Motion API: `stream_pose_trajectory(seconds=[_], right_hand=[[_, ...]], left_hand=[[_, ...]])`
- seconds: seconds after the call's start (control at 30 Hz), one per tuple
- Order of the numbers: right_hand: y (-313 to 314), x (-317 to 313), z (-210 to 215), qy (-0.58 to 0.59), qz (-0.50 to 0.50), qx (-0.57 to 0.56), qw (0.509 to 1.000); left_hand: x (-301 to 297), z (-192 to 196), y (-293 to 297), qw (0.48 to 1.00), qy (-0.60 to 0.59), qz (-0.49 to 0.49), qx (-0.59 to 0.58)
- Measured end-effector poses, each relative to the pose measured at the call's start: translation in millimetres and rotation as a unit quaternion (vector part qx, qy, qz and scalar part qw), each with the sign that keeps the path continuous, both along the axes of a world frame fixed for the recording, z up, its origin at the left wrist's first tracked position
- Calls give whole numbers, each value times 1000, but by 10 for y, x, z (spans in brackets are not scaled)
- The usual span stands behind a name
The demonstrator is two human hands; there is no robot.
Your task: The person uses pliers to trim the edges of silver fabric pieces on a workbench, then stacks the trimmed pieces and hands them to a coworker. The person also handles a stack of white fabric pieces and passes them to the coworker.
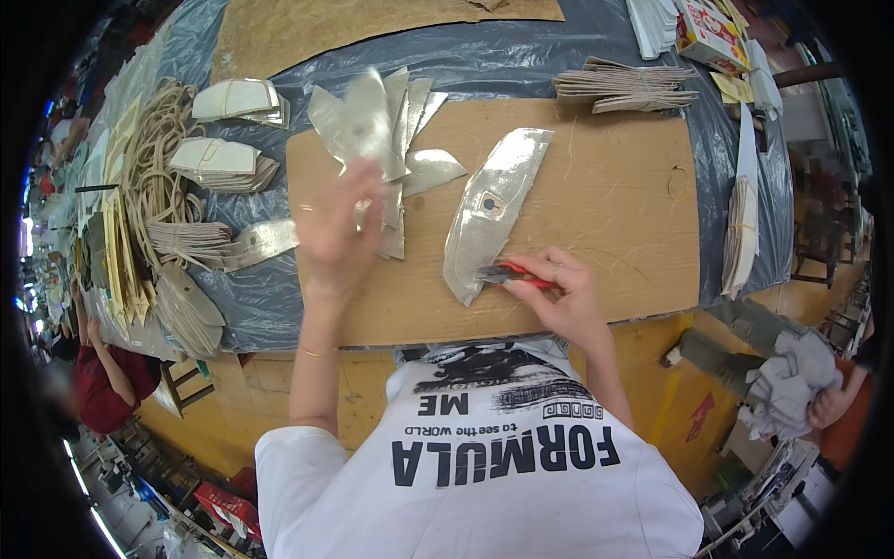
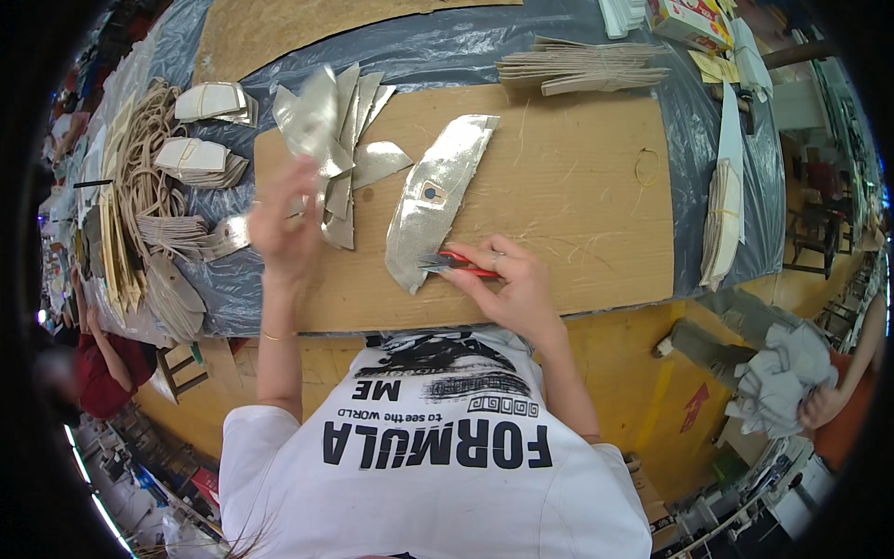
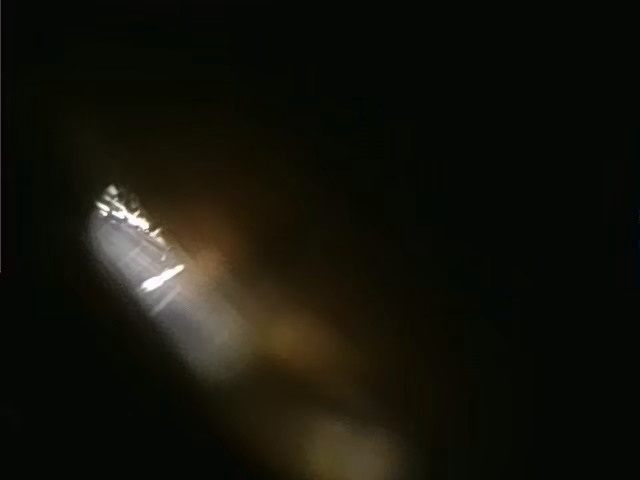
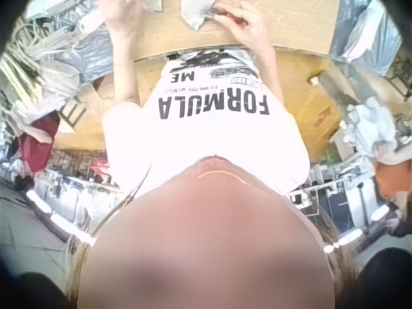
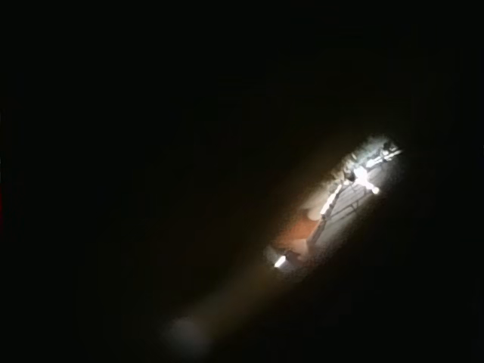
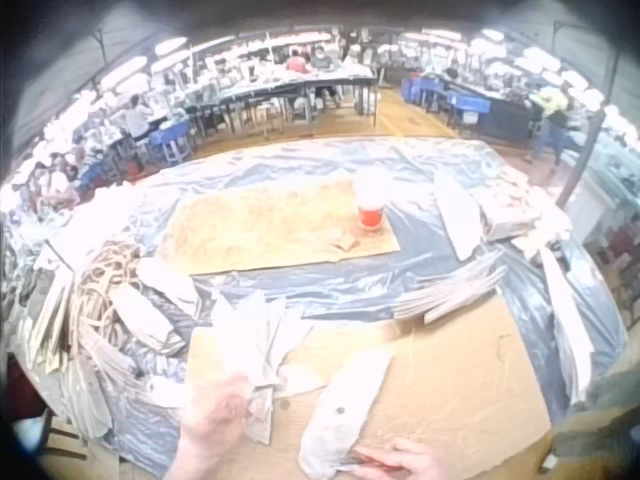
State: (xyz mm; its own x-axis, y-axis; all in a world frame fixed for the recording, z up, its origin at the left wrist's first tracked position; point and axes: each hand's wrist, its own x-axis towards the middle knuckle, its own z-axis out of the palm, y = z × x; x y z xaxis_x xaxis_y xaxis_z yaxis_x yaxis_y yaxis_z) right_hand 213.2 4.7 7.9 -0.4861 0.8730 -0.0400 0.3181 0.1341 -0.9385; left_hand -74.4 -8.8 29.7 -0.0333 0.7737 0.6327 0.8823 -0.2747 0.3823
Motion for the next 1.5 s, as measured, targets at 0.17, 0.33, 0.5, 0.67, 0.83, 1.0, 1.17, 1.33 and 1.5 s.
stream_pose_trajectory(seconds=[0.17,0.33,0.5,0.67,0.83,1.0,1.17,1.33,1.5], right_hand=[[165,227,99,29,-53,-7,998],[317,257,164,11,-105,22,994],[314,244,178,-26,-113,49,992],[299,151,145,-39,-100,71,992],[328,29,140,-143,-68,134,978],[354,-27,89,-143,-86,137,976],[360,-109,-42,-78,-94,150,981],[346,-101,-111,-85,-104,178,975],[310,-36,-176,0,-155,151,976]], left_hand=[[327,-105,-94,990,-23,-36,-133],[828,-56,220,976,-99,-62,-185],[1002,-89,335,961,-104,-37,-252],[822,-87,322,915,-273,-85,-285],[705,-57,341,881,-320,-90,-338],[717,-80,369,883,-330,-88,-322],[728,-113,369,882,-334,-82,-323],[742,-49,362,887,-335,-82,-308],[787,146,10,929,-130,-111,-328]])
